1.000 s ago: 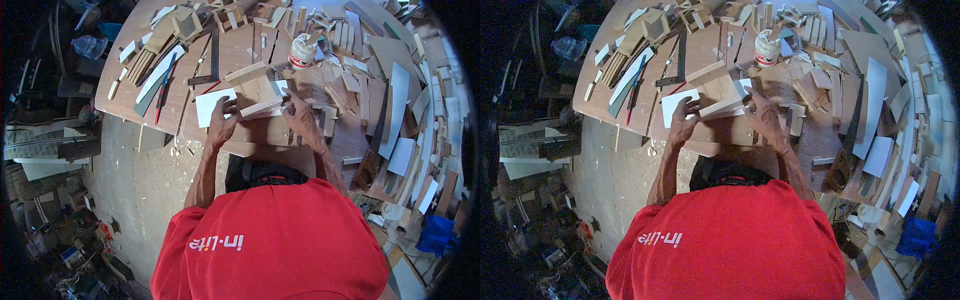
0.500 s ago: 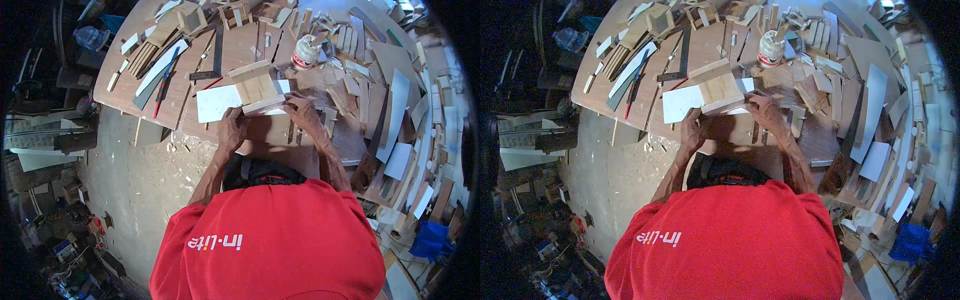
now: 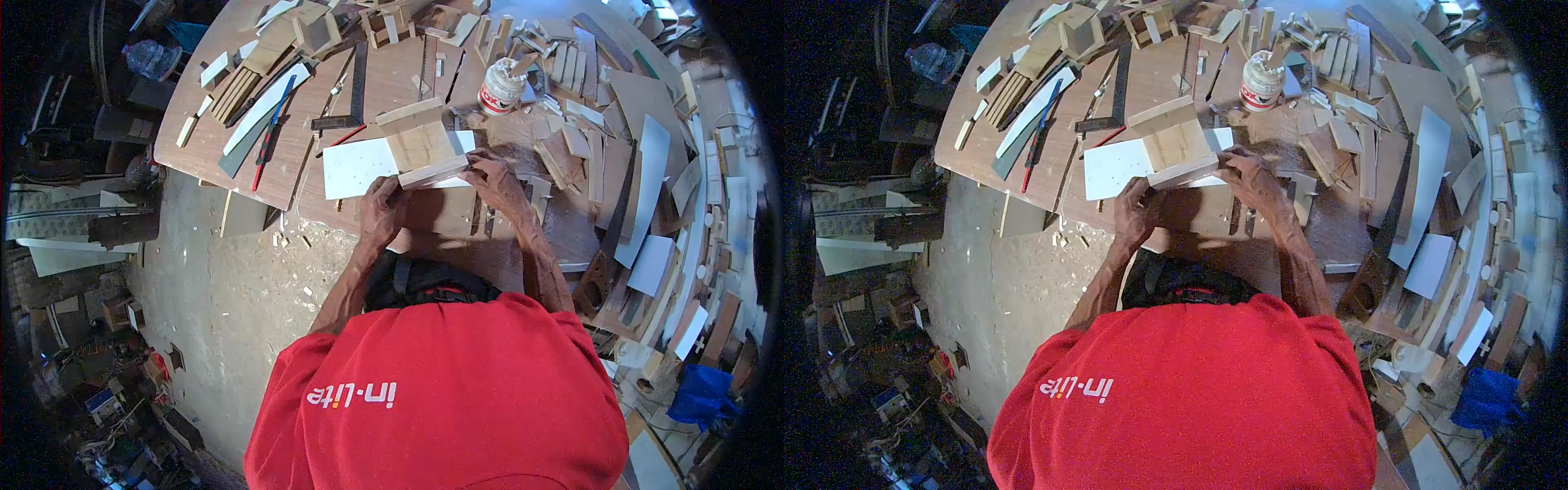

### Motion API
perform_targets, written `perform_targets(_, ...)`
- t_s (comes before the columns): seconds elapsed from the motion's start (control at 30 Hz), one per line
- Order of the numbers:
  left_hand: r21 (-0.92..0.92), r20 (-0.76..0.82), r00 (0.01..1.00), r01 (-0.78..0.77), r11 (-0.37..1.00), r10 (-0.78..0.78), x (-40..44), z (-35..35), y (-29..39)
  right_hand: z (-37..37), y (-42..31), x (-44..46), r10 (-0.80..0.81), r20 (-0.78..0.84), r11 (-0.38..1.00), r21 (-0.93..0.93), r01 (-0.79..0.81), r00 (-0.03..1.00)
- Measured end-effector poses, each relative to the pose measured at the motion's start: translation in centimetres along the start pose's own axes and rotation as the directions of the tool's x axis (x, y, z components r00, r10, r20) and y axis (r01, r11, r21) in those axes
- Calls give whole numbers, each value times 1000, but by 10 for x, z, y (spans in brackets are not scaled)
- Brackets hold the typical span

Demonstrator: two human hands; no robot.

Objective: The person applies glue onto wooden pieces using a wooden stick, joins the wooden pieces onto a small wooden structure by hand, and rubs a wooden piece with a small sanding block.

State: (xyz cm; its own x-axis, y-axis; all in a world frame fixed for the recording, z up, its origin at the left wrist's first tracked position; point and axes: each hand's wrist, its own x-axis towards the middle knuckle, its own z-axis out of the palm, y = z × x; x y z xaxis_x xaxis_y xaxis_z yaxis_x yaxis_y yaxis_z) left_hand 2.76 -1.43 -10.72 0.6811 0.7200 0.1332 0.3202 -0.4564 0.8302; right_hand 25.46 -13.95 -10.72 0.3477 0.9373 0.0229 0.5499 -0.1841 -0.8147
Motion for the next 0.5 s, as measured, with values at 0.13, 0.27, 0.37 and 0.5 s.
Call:
perform_targets(0.13, 20, -13, 1000, -14, 1000, 14, 0, 1, 1, 4, 7, -1, -69, -35, 998, -9, 69, 997)
perform_targets(0.27, -9, -18, 1000, 1, 1000, -1, 0, 1, 2, 5, 4, -3, -93, -97, 995, -50, 88, 991)
perform_targets(0.37, 4, -16, 1000, 14, 1000, -14, -1, 1, 2, 7, 7, -3, -123, -129, 991, -69, 115, 984)
perform_targets(0.5, 11, -39, 999, -17, 1000, 17, 0, 1, 6, 5, 2, -6, 77, -41, 994, -74, -80, 996)
